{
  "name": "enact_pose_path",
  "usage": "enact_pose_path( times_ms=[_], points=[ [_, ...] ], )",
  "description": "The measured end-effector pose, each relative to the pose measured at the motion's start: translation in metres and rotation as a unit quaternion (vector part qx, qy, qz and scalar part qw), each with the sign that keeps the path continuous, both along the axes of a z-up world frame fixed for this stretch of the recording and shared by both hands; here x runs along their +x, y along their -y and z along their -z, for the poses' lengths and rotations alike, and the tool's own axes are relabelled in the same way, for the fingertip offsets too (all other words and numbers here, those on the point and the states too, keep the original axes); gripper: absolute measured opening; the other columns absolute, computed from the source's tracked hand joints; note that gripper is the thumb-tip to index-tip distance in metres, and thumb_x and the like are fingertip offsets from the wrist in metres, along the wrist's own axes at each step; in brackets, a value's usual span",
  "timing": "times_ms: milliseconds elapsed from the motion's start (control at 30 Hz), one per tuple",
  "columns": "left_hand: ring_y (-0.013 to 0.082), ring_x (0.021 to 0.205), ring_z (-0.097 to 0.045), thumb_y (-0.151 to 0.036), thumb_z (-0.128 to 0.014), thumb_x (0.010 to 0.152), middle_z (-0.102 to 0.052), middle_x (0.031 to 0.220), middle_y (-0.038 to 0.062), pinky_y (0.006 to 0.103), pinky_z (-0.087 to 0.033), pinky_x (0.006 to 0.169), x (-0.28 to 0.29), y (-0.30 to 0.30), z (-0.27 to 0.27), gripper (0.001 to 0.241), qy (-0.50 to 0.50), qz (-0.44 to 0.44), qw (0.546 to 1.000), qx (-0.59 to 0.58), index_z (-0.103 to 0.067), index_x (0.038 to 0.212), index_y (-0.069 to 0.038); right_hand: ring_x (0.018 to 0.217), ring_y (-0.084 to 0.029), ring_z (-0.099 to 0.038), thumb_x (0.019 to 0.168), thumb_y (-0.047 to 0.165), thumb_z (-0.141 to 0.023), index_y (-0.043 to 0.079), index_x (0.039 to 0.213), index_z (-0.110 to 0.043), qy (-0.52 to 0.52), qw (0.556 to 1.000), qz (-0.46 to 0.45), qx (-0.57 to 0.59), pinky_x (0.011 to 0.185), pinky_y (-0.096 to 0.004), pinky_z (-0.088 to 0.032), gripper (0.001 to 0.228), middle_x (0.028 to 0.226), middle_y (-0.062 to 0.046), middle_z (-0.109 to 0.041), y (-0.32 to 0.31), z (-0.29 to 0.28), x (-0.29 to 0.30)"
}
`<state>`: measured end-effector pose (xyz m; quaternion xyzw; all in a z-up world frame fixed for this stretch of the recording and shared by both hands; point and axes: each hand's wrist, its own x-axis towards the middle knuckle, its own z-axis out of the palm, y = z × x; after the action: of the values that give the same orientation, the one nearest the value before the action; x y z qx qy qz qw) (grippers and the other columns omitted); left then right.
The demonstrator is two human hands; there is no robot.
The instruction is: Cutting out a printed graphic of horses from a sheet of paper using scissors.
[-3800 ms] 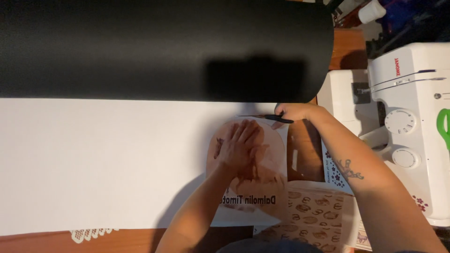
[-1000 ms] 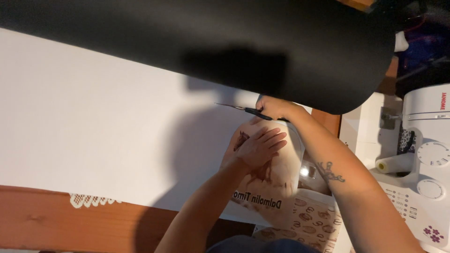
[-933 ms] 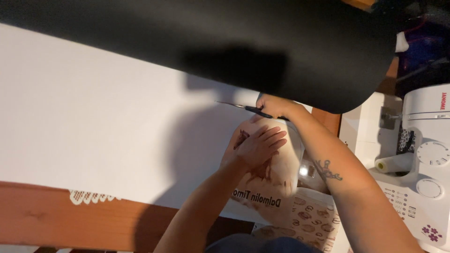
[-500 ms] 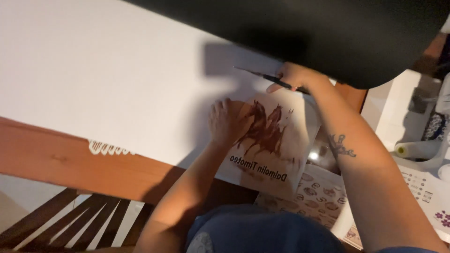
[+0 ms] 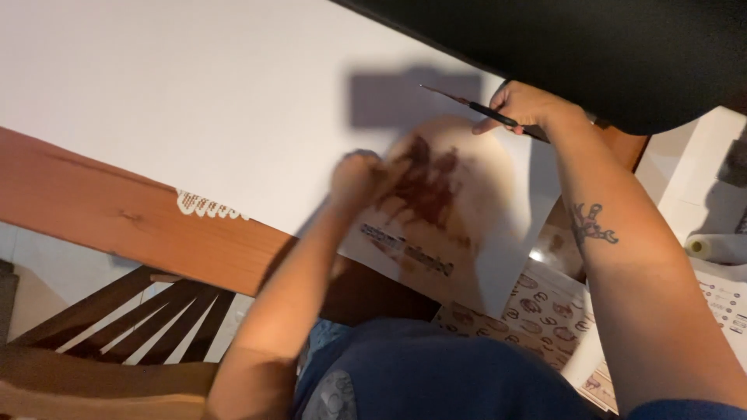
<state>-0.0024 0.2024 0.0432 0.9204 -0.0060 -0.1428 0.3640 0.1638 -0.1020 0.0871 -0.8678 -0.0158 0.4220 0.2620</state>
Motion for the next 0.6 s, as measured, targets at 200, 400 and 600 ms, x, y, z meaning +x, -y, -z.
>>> enact_pose_path(
  times_ms=[200,400,600],
  points=[
    [0.0409,0.094,-0.073,-0.025,-0.083,0.083,-0.076,0.089,0.011,0.0519,-0.058,0.079,0.029,-0.116,0.111,0.017,-0.064,-0.133,0.989,-0.025,-0.080,0.099,-0.019,0.036,-0.021,-0.056,0.062,0.031,-0.098,0.005,0.063,-0.070,0.006,1.000,-0.005,-0.004,0.038,-0.030,-0.042,0.039,0.045,-0.011,-0.056,0.014,0.019,0.005],
    [0.0428,0.086,-0.073,-0.020,-0.083,0.083,-0.073,0.077,0.010,0.0493,-0.057,0.074,0.038,-0.150,0.138,0.008,-0.049,-0.123,0.991,-0.030,-0.077,0.084,-0.015,0.036,-0.023,-0.054,0.061,0.029,-0.099,0.001,0.058,-0.064,0.000,1.000,0.008,-0.015,0.041,-0.029,-0.039,0.045,0.043,-0.014,-0.053,-0.001,0.001,-0.001],
    [0.0466,0.086,-0.071,-0.019,-0.083,0.083,-0.072,0.077,0.015,0.0556,-0.057,0.073,0.042,-0.149,0.126,0.012,-0.023,-0.092,0.995,-0.018,-0.076,0.085,-0.010,0.036,-0.023,-0.054,0.061,0.029,-0.100,0.001,0.059,-0.065,-0.001,1.000,0.010,-0.030,0.042,-0.030,-0.038,0.045,0.044,-0.014,-0.054,0.004,0.009,0.001]
  ],
)
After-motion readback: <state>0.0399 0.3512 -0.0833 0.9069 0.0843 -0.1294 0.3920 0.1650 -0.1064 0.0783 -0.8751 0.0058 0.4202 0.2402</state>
